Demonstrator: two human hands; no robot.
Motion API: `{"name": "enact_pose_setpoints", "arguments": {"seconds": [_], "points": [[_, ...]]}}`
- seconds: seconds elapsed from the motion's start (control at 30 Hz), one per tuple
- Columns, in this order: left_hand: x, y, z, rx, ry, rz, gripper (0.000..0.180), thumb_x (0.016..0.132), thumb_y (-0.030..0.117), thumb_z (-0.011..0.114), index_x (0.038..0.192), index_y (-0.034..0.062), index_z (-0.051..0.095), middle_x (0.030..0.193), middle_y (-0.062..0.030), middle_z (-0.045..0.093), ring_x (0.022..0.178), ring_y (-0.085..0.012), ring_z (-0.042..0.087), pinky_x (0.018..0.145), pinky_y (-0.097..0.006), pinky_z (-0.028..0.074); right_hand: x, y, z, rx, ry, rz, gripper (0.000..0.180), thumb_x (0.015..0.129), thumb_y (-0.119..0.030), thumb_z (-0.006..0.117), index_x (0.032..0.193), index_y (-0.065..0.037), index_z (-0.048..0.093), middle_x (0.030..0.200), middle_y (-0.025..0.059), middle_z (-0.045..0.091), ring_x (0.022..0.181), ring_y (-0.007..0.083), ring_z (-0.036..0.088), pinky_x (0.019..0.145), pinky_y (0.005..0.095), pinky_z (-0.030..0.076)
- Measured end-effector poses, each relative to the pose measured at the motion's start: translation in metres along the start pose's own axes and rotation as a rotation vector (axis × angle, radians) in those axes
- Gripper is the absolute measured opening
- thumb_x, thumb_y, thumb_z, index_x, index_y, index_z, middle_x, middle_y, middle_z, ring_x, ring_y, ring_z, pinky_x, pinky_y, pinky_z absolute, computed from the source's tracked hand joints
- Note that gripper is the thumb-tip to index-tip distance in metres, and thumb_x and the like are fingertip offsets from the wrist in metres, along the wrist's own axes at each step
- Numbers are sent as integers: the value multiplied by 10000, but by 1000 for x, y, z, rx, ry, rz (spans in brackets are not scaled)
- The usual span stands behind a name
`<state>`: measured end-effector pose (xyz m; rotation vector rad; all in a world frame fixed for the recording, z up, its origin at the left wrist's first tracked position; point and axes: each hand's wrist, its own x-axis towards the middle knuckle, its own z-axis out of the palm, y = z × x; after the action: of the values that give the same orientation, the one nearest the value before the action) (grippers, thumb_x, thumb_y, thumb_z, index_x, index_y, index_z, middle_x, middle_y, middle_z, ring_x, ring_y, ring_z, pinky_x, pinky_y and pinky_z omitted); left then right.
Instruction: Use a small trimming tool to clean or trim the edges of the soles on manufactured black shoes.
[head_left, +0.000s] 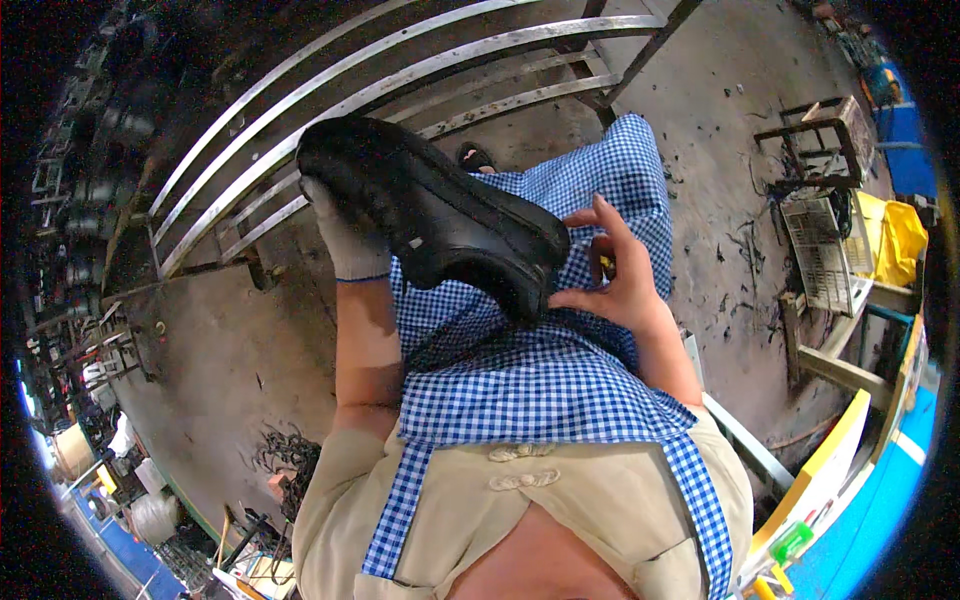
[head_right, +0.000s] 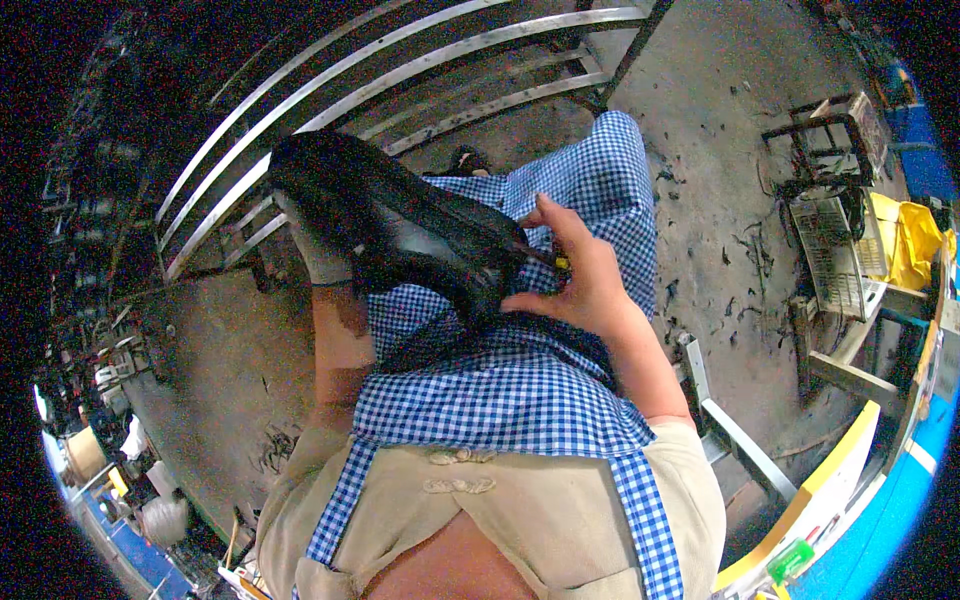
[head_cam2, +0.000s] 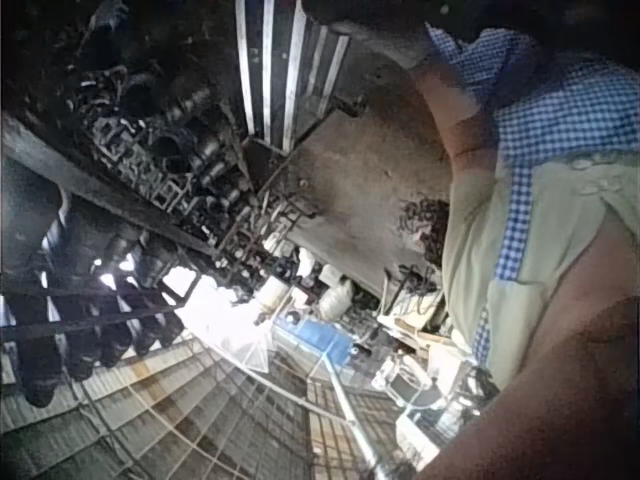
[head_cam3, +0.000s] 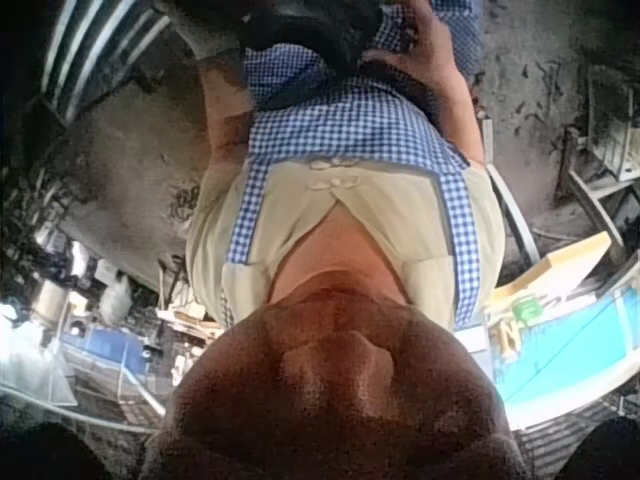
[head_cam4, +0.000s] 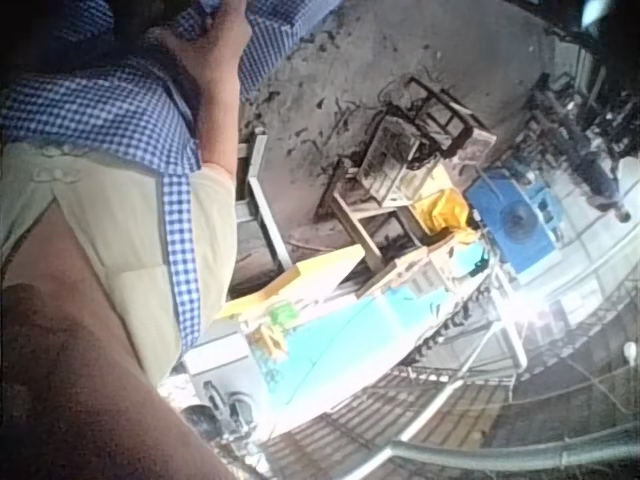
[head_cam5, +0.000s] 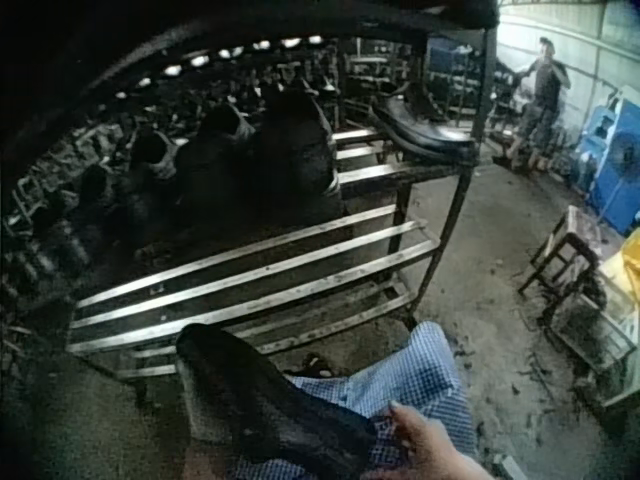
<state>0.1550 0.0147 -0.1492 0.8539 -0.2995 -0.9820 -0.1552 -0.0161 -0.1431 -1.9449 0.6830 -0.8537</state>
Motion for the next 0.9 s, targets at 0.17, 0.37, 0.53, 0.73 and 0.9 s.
{"name": "enact_pose_setpoints", "arguments": {"seconds": [0.17,0.37,0.53,0.73,0.9], "points": [[6,-18,-23,172,-41,97,713,871,622,466,1362,108,415,1331,-90,493,1202,-269,482,1035,-423,398,10,-9,-8,16,-20,-142,1091,554,-202,898,1442,-106,271,1267,137,517,670,129,510,522,236,432],[-2,-28,-5,-33,25,-36,659,897,552,492,1359,89,419,1341,-96,486,1197,-274,487,1042,-415,391,-11,4,1,-69,-108,20,1040,549,-175,863,1420,-68,304,1302,176,487,1160,360,520,962,395,436],[-7,-33,-10,308,-70,-261,429,936,292,515,1308,82,478,1336,-100,489,1223,-262,476,1038,-396,395,-2,-7,2,369,179,164,1023,612,-133,842,1430,-33,235,1328,156,451,1234,270,449,1042,371,349],[-34,-42,-25,348,-34,-445,380,938,222,489,1293,86,484,1272,-122,540,1193,-254,514,991,-393,440,14,-14,-8,614,278,282,934,639,-126,821,1391,-31,276,1293,97,466,1182,206,480,1023,339,349],[-31,-39,-45,258,83,-605,404,931,192,520,1308,56,476,1292,-133,521,1166,-266,534,953,-362,474,11,1,-11,607,369,393,835,680,-141,798,1351,-20,316,1202,94,524,1118,184,503,972,319,398]]}}
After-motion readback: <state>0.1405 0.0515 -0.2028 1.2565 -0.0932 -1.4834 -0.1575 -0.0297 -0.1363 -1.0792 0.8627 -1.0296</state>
